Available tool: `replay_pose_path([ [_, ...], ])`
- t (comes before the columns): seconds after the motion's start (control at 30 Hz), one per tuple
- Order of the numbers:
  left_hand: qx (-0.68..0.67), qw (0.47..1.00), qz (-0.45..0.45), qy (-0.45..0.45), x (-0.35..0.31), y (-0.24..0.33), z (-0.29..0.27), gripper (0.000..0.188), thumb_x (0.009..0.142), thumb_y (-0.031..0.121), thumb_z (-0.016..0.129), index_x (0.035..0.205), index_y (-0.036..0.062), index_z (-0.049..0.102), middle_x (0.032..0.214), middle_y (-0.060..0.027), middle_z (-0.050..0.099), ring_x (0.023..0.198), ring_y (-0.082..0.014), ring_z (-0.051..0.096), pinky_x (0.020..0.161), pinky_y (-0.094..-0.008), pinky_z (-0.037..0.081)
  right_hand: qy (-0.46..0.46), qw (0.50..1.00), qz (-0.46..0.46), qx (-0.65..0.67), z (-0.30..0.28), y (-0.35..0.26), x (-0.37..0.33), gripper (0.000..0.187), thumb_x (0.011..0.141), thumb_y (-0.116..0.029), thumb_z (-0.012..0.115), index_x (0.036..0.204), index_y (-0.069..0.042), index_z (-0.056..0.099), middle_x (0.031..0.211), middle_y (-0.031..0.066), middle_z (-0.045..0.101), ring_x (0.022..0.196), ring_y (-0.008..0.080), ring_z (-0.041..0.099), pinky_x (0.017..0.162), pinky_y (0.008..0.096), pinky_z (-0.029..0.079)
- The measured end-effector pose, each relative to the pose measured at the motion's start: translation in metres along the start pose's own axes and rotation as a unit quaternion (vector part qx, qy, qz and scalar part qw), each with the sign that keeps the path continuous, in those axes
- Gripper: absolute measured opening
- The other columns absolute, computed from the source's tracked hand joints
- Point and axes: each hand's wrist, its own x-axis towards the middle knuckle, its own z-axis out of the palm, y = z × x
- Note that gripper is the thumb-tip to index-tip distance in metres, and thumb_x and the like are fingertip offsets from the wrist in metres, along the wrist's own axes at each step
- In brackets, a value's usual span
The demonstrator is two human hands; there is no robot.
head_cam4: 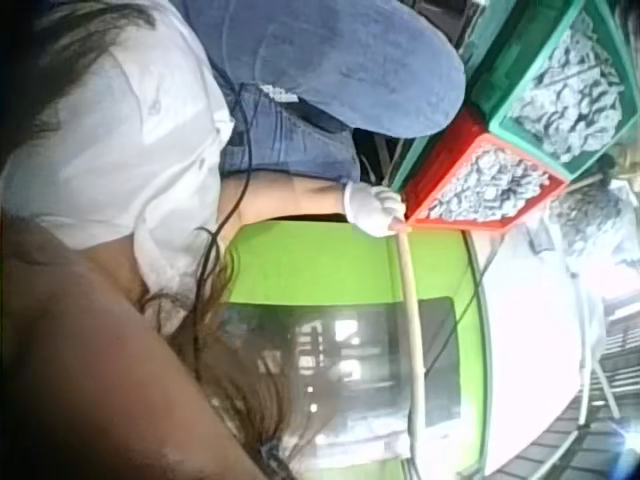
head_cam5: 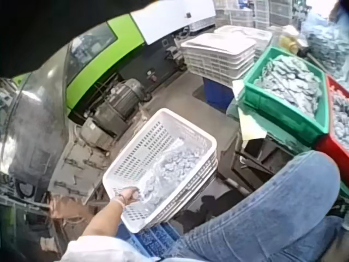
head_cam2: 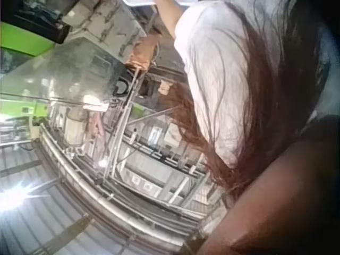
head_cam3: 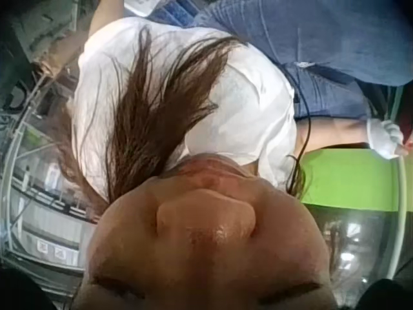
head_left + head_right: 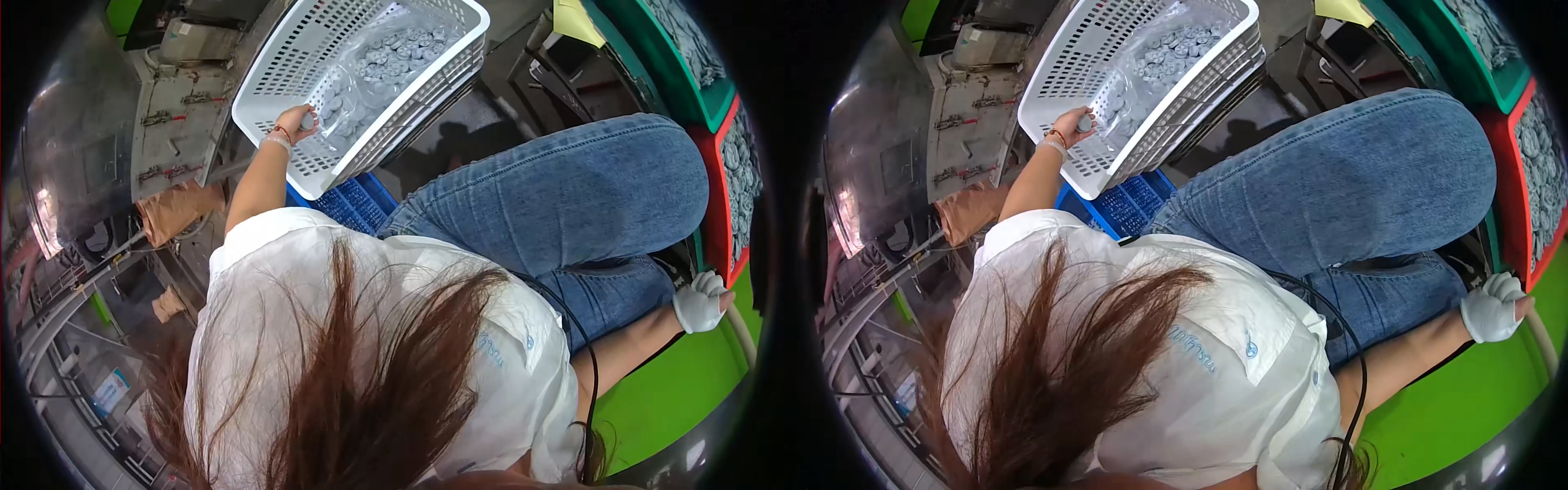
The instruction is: Assembling electronic or industrial components by placing parts into a machine and using a mallet to secure them.
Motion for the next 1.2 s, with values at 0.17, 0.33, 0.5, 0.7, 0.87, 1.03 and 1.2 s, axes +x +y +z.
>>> replay_pose_path([
  [0.17,0.055,0.993,-0.001,0.100,0.013,0.000,0.030,0.071,0.085,0.050,0.053,0.142,0.0148,0.030,0.143,-0.0108,0.035,0.129,-0.0303,0.035,0.103,-0.0608,0.022,0.020,0.998,-0.053,-0.023,-0.002,-0.018,-0.015,0.048,0.096,-0.032,0.041,0.056,-0.014,0.024,0.051,0.0016,0.025,0.046,0.0135,0.024,0.041,0.0271,0.019],
  [0.33,0.141,0.982,0.078,0.102,0.001,0.029,0.057,0.061,0.085,0.045,0.054,0.135,0.0121,0.041,0.137,-0.0115,0.044,0.123,-0.0288,0.042,0.098,-0.0551,0.033,0.146,0.970,-0.114,-0.160,0.001,-0.045,-0.068,0.047,0.094,-0.036,0.049,0.057,-0.011,0.034,0.050,0.0015,0.034,0.044,0.0130,0.031,0.040,0.0254,0.024],
  [0.5,0.376,0.829,0.378,0.166,0.048,0.066,0.085,0.041,0.085,0.030,0.055,0.113,0.0010,0.059,0.111,-0.0166,0.063,0.103,-0.0272,0.059,0.090,-0.0359,0.044,0.213,0.850,-0.201,-0.438,-0.066,-0.039,-0.118,0.043,0.095,-0.033,0.049,0.066,0.000,0.052,0.057,0.0054,0.046,0.050,0.0138,0.043,0.046,0.0240,0.035],
  [0.7,0.369,0.726,0.579,0.026,-0.076,0.126,0.215,0.036,0.090,0.015,0.053,0.122,-0.0004,0.052,0.122,-0.0159,0.054,0.110,-0.0260,0.053,0.095,-0.0351,0.041,0.122,0.831,0.042,-0.541,-0.096,0.013,-0.176,0.041,0.090,-0.029,0.052,0.123,-0.004,0.050,0.123,0.0134,0.052,0.112,0.0246,0.052,0.095,0.0353,0.041],
  [0.87,0.262,0.680,0.677,-0.106,-0.234,0.164,0.338,0.028,0.094,0.011,0.047,0.118,-0.0017,0.054,0.118,-0.0118,0.056,0.107,-0.0194,0.052,0.096,-0.0311,0.038,0.232,0.710,0.446,-0.492,-0.192,0.144,-0.280,0.057,0.089,-0.046,0.048,0.135,-0.014,0.037,0.136,0.0198,0.040,0.122,0.0374,0.042,0.100,0.0418,0.035],
  [1.03,0.136,0.714,0.626,-0.283,-0.354,0.179,0.401,0.032,0.098,0.011,0.036,0.122,-0.0076,0.044,0.126,-0.0199,0.048,0.116,-0.0287,0.049,0.103,-0.0425,0.040,0.238,0.613,0.643,-0.392,-0.256,0.254,-0.385,0.052,0.086,-0.040,0.044,0.132,-0.016,0.045,0.134,0.0178,0.045,0.125,0.0341,0.042,0.102,0.0399,0.034],
  [1.2,0.192,0.693,0.619,-0.317,-0.377,0.183,0.430,0.036,0.099,0.016,0.034,0.126,-0.0067,0.042,0.132,-0.0202,0.044,0.122,-0.0301,0.045,0.106,-0.0445,0.035,0.245,0.576,0.709,-0.325,-0.280,0.330,-0.386,0.057,0.079,-0.033,0.051,0.133,-0.015,0.045,0.139,0.0143,0.041,0.128,0.0288,0.040,0.105,0.0365,0.032],
])
